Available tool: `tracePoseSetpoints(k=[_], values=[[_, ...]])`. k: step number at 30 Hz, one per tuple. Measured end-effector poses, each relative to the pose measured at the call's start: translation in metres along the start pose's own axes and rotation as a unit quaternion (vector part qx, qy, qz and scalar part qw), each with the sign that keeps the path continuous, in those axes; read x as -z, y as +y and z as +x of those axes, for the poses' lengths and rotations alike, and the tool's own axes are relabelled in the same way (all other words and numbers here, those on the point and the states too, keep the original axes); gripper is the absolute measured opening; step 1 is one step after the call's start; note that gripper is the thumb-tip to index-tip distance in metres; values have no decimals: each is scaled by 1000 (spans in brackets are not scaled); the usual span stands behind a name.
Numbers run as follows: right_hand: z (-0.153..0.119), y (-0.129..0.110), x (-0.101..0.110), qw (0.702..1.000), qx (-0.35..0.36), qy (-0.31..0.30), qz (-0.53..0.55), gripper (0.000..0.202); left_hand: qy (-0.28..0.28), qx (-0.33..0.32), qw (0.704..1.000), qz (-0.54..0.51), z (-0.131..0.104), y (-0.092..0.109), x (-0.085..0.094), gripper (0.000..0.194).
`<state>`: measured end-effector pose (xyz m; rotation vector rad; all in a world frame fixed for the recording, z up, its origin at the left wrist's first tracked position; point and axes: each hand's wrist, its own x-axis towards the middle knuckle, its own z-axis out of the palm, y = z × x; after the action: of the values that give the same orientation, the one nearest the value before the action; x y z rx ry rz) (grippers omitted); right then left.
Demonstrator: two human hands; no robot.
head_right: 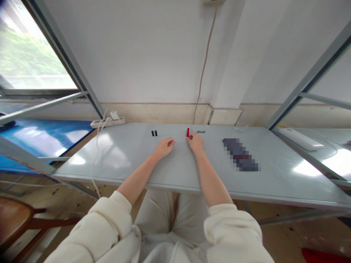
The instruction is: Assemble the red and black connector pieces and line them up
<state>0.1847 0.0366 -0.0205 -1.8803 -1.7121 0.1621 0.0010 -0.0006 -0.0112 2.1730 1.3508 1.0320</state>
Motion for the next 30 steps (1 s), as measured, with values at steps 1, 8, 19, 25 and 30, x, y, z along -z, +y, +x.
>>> tracePoseSetpoints(k=[1,8,19,25,30], values=[[1,1,0,1000,2,-4,0,19,0,-3,1000,3,0,0,0,20],[2,9,3,999,-16,-21,-23,16,-7,-3,1000,16,0,0,0,21],[-4,3,11,996,-58,-26,-70,23,46,49,995,71,0,-6,7,29],[-13,-5,19,991,-95,-20,-90,44,129,159,972,112,2,-17,21,53],[-19,-21,20,997,-20,-34,-68,33,145,207,961,108,4,-22,27,61]])
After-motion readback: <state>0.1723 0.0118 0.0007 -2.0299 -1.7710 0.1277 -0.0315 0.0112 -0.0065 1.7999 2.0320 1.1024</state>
